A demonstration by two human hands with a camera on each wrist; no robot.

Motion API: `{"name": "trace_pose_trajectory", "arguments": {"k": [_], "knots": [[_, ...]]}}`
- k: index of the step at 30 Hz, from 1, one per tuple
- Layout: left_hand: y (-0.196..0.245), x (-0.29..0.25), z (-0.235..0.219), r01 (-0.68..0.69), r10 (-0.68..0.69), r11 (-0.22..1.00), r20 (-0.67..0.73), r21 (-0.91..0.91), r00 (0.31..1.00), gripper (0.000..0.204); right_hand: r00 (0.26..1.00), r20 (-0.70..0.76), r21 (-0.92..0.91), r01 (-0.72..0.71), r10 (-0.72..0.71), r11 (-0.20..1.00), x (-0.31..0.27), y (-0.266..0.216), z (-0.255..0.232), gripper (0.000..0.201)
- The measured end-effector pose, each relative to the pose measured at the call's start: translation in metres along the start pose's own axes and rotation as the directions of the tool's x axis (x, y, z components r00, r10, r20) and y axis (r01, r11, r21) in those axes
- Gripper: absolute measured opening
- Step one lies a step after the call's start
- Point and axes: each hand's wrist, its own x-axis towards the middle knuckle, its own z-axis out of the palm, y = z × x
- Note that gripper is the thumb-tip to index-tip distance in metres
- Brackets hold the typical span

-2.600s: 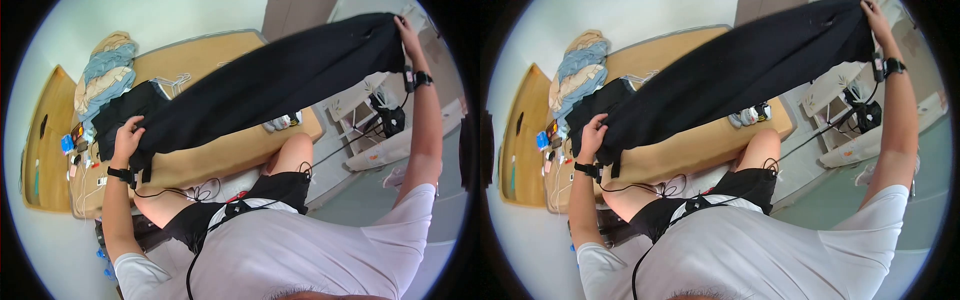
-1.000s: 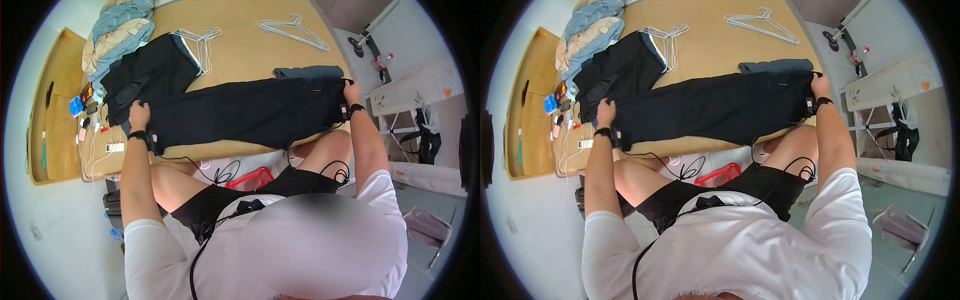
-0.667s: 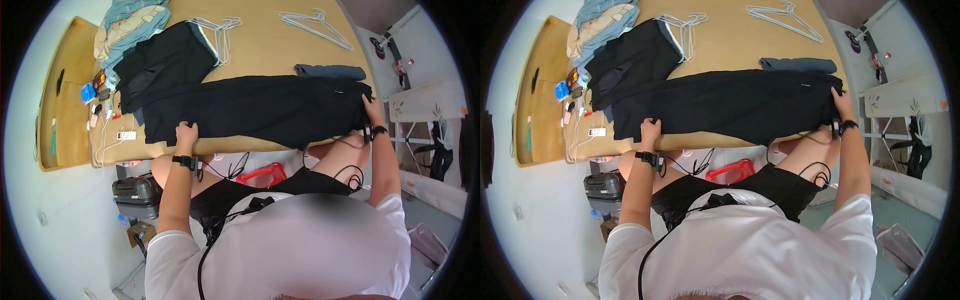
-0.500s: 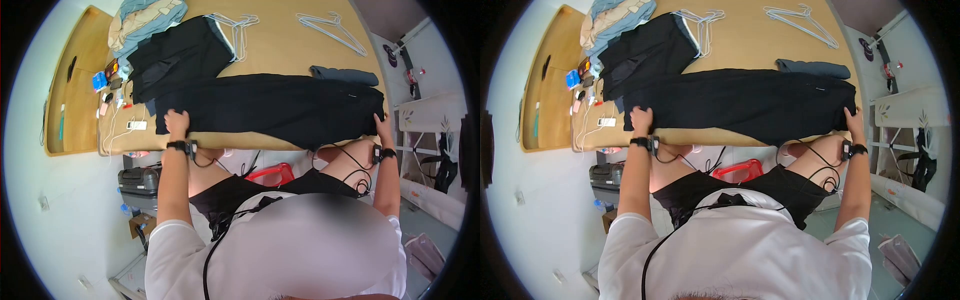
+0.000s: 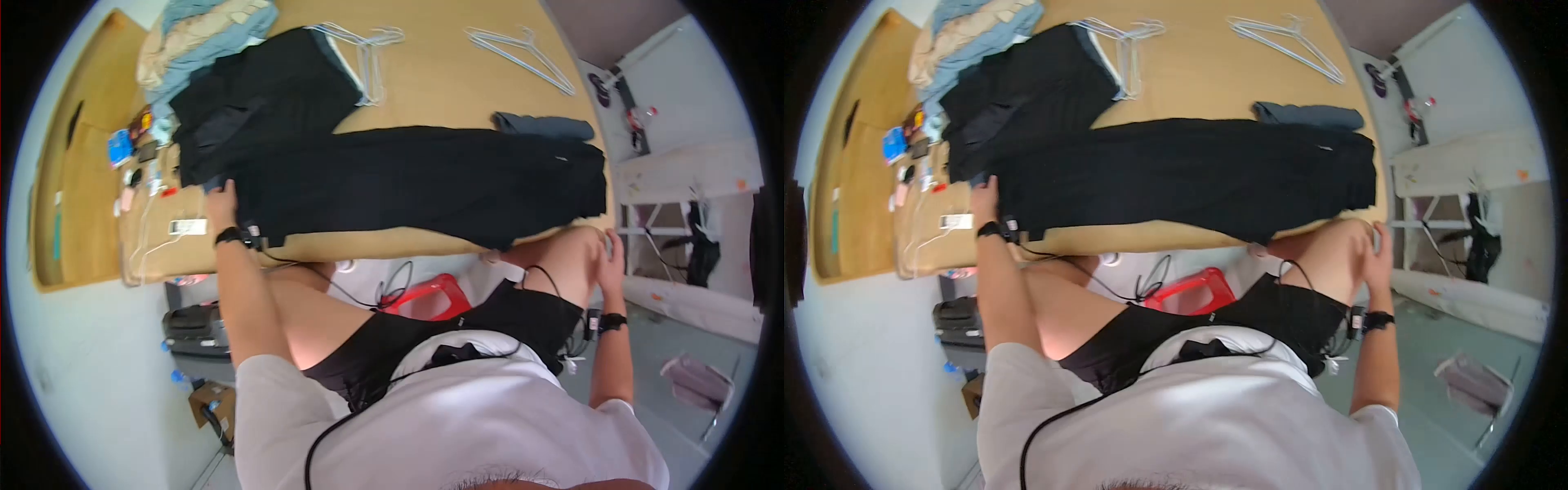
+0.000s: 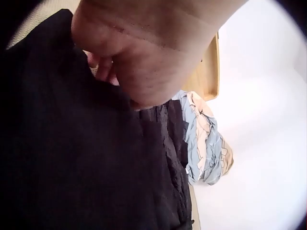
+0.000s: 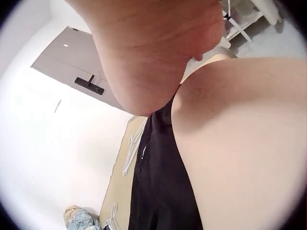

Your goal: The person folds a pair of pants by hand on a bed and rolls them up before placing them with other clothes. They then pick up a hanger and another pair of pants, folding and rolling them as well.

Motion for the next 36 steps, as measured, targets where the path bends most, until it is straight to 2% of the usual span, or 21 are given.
{"name": "trace_pose_trajectory", "arguments": {"k": [1,2,4,6,9,10,11,12,13,14,16,19,20,23,24,26,28,30,33,35,36], "knots": [[0.006,0.01,-0.007,-0.021,0.018,0.999,0.097,0.027,0.995,0.066,0.996,0.031,0.177,-0.082,0.078,0.981,-0.011,-0.017,0.004,0.047],[0.001,0.017,0.001,-0.097,0.097,0.995,0.019,0.002,0.995,0.064,0.986,0.07,0.348,-0.165,0.15,0.923,-0.019,-0.032,0.012,0.044],[-0.007,0.049,0.007,-0.251,0.241,0.967,0.148,0.053,0.959,0.056,0.988,-0.079,-0.119,0.125,-0.135,0.985,-0.038,-0.062,0.026,0.036],[0.018,0.041,-0.008,-0.233,0.23,0.972,0.064,0.036,0.971,0.052,0.99,-0.113,-0.106,0.074,-0.086,0.992,-0.039,-0.064,0.027,0.03],[0.046,0.028,-0.025,-0.242,0.231,0.97,-0.301,0.0,0.925,0.045,0.989,-0.14,-0.12,0.027,-0.044,0.992,-0.029,-0.082,0.031,0.022],[0.052,0.026,-0.028,-0.246,0.234,0.969,-0.298,-0.003,0.926,0.045,0.991,-0.13,-0.175,0.022,-0.045,0.984,-0.027,-0.085,0.03,0.018],[0.066,0.018,-0.04,-0.095,0.017,0.938,-0.228,-0.333,0.974,0.044,0.99,-0.133,-0.177,0.021,-0.045,0.984,-0.024,-0.087,0.03,0.018],[0.073,0.015,-0.046,0.08,-0.168,0.787,-0.088,-0.612,0.982,0.042,0.99,-0.132,-0.218,0.028,-0.058,0.976,-0.023,-0.087,0.031,0.018],[0.077,0.011,-0.05,0.083,-0.215,0.652,-0.078,-0.753,0.974,0.038,0.989,-0.129,-0.257,0.034,-0.069,0.966,-0.025,-0.088,0.031,0.018],[0.072,0.019,-0.043,0.081,-0.211,0.652,-0.078,-0.753,0.974,0.038,0.989,-0.131,-0.257,0.031,-0.066,0.966,-0.025,-0.087,0.031,0.018],[0.051,0.042,-0.02,-0.031,-0.197,0.338,-0.103,-0.941,0.975,0.037,0.987,-0.132,-0.279,0.056,-0.096,0.959,-0.024,-0.085,0.031,0.017],[0.044,0.044,-0.008,0.039,-0.105,0.314,0.006,-0.949,0.994,0.04,0.987,-0.136,-0.267,0.047,-0.086,0.962,-0.024,-0.087,0.031,0.017],[0.037,0.05,0.008,0.035,-0.106,0.313,0.002,-0.949,0.994,0.04,0.986,-0.138,-0.265,0.049,-0.089,0.963,-0.023,-0.086,0.031,0.017],[0.024,0.063,0.039,-0.204,0.081,0.804,-0.237,-0.559,0.968,0.047,0.985,-0.144,-0.271,0.057,-0.099,0.961,-0.021,-0.083,0.033,0.015],[0.035,0.05,0.031,-0.207,0.085,0.806,-0.238,-0.555,0.968,0.047,0.987,-0.136,-0.267,0.048,-0.087,0.963,-0.021,-0.084,0.033,0.015],[0.061,0.018,0.006,-0.322,0.289,0.938,-0.222,-0.131,0.931,0.044,0.99,-0.12,-0.252,0.04,-0.073,0.967,-0.02,-0.085,0.032,0.015],[0.071,0.004,0.005,-0.344,0.365,0.895,0.022,-0.284,0.931,0.038,0.986,-0.142,-0.288,0.044,-0.088,0.957,-0.021,-0.085,0.033,0.014],[0.1,-0.045,-0.016,-0.484,0.482,0.865,-0.045,-0.131,0.875,0.031,0.988,-0.136,-0.273,0.031,-0.07,0.961,-0.021,-0.086,0.036,0.014],[0.141,-0.098,-0.008,-0.488,0.631,0.737,0.217,-0.468,0.745,0.021,0.986,-0.143,-0.319,0.037,-0.086,0.947,-0.019,-0.086,0.034,0.016],[0.169,-0.155,-0.005,-0.585,0.792,0.568,0.19,-0.579,0.581,0.018,0.989,-0.132,-0.328,0.021,-0.068,0.944,-0.019,-0.086,0.033,0.017],[0.182,-0.175,-0.004,-0.755,0.909,0.395,0.105,-0.523,0.403,0.02,0.99,-0.121,-0.335,0.022,-0.066,0.942,-0.017,-0.088,0.034,0.017]]}}
